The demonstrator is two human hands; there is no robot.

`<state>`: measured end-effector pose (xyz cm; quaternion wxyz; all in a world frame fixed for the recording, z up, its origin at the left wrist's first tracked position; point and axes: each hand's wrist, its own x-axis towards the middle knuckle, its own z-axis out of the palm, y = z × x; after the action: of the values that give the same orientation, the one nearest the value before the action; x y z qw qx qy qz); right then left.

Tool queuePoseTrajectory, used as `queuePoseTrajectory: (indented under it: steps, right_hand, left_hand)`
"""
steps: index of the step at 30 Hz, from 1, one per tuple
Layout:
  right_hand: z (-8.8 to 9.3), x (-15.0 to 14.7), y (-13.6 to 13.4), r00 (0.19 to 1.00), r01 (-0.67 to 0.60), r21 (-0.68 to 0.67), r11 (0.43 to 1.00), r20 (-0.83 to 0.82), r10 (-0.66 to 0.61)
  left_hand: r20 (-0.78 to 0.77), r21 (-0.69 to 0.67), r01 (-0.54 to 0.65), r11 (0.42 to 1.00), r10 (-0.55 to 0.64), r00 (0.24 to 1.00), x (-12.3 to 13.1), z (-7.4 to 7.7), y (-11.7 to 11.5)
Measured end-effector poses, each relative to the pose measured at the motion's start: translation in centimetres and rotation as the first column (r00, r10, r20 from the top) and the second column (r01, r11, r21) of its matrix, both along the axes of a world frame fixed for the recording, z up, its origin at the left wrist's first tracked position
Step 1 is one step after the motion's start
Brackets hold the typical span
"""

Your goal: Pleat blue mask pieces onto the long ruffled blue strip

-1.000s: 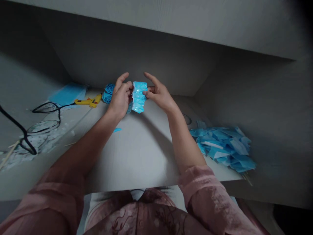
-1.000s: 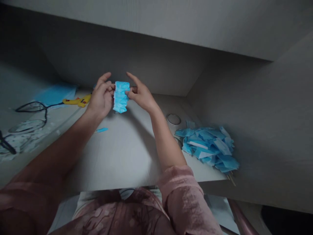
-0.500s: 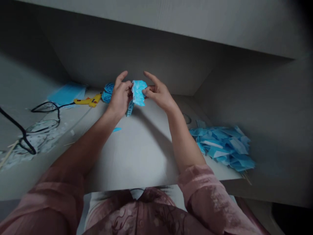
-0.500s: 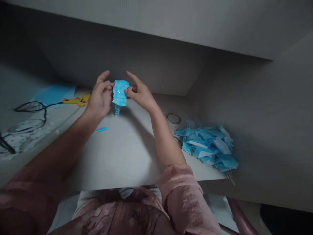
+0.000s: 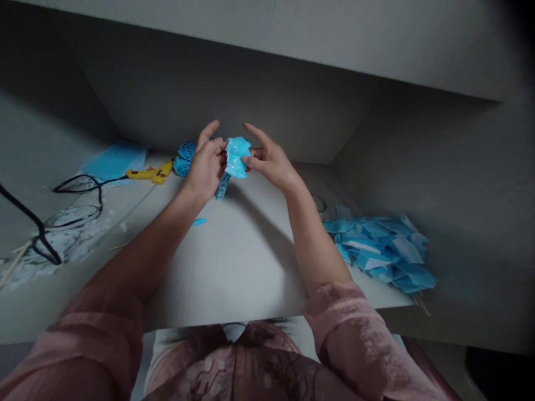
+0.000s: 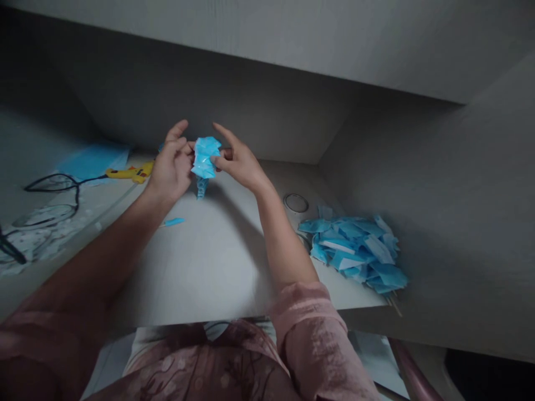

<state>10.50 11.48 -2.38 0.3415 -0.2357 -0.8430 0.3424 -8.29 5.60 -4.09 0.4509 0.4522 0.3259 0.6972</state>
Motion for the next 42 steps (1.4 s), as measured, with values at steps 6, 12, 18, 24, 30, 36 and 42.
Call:
queuePoseTrajectory:
  steps: [6,12,18,24,30,36,42]
  right_hand:
    - [0.6,0.1,-0.6,0.999,0.046,-0.029,0.998,-0.008,-0.047]
    - [0.1,-0.2,-0.7,0.999,-0.029,-0.093,0.995,0.024,0.031]
    - [0.4,-0.2,-1.0,0.998,-0.056,-0.156,0.986,-0.032,0.051]
    - [3.0,0.5,-3.9,0.994,-0.051,-0.129,0.99,-0.101,0.038]
    - [4.5,1.3,-6.5,0.993,-0.011,-0.149,0.989,-0.121,-0.007]
    - [4.0,2.0,-4.8,0.993,0.107,-0.079,0.991,-0.049,-0.111]
    - [-1.5,1.9,-4.8,0.934,0.357,-0.102,0.928,0.045,-0.354]
  left_hand:
    - [-0.189,0.112,0.01,0.994,0.012,0.982,-0.4,-1.1,0.6]
    - [-0.176,0.147,-0.049,0.988,0.075,0.982,-1.0,-1.2,1.3]
    - [-0.019,0.05,-0.077,0.996,0.078,0.997,0.0,1.4,-0.6]
    - [0.115,-0.032,-0.033,0.999,0.037,0.993,0.7,3.9,-2.3]
    - [-0.108,-0.004,0.017,1.0,-0.017,0.994,0.4,2.4,-1.5]
    - [-0.394,0.338,-0.045,0.94,0.184,0.901,1.7,4.4,2.3]
    - [-0.711,0.264,0.096,0.96,0.127,0.692,2.3,3.6,3.5]
